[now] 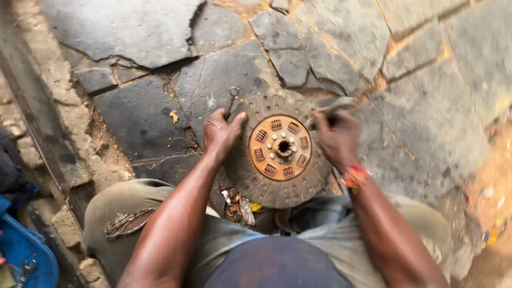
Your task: The person sits on a stone floor and uses a wrench and hammer to work on a circular metal component. They strike the object repeatedly with the hammer and then use their hands to manipulate a small metal piece within the central hole of the component.
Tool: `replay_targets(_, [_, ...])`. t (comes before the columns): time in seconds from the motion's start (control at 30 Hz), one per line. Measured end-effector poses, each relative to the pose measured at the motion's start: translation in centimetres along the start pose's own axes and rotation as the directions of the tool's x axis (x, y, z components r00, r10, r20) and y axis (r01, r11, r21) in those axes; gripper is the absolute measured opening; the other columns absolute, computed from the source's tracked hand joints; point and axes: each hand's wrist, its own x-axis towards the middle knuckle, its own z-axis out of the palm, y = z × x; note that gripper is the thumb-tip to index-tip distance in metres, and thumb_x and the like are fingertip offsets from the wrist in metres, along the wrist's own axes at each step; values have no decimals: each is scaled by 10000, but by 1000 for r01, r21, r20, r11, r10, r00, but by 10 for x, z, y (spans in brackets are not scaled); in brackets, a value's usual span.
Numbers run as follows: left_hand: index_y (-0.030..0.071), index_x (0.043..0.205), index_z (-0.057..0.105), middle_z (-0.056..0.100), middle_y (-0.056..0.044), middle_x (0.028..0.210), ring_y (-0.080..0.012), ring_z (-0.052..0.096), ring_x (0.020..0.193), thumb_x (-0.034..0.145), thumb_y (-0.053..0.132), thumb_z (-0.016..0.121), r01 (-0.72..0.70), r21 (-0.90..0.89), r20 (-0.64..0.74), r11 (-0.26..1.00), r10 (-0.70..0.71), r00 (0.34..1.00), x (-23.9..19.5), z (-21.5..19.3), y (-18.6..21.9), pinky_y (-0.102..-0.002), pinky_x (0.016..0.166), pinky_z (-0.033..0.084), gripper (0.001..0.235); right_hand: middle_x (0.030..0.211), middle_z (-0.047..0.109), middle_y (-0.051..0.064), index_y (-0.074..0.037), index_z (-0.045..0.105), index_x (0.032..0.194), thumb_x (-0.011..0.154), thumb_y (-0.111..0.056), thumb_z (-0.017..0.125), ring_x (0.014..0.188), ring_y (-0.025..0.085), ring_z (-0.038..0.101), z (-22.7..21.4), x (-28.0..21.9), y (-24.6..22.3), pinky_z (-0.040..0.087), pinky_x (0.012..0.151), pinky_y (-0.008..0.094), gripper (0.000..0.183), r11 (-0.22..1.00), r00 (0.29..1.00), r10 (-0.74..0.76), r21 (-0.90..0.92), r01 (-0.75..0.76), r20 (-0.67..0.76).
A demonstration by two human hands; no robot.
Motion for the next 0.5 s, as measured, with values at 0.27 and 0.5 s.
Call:
replay_targets(0.27, [80,1019,763,778,-149,925,-268,745,845,801,486,783,-47,6,-8,999,47,999,11,11,-14,-428,774,561,460,1052,700,87,-29,592,1145,1123,-88,544,933,168,733,-41,5,-105,623,783,273,80,861,907,-304,324,392,-290])
replay_targets(0.5, [82,1061,757,776,-138,946,-263,747,864,814,468,771,-74,-53,-28,996,72,997,21,9,-12,-416,789,569,458,897,728,102,-19,711,1064,1124,-125,638,761,141,683,-5,24,-66,539,708,307,142,995,995,-79,47,82,-64])
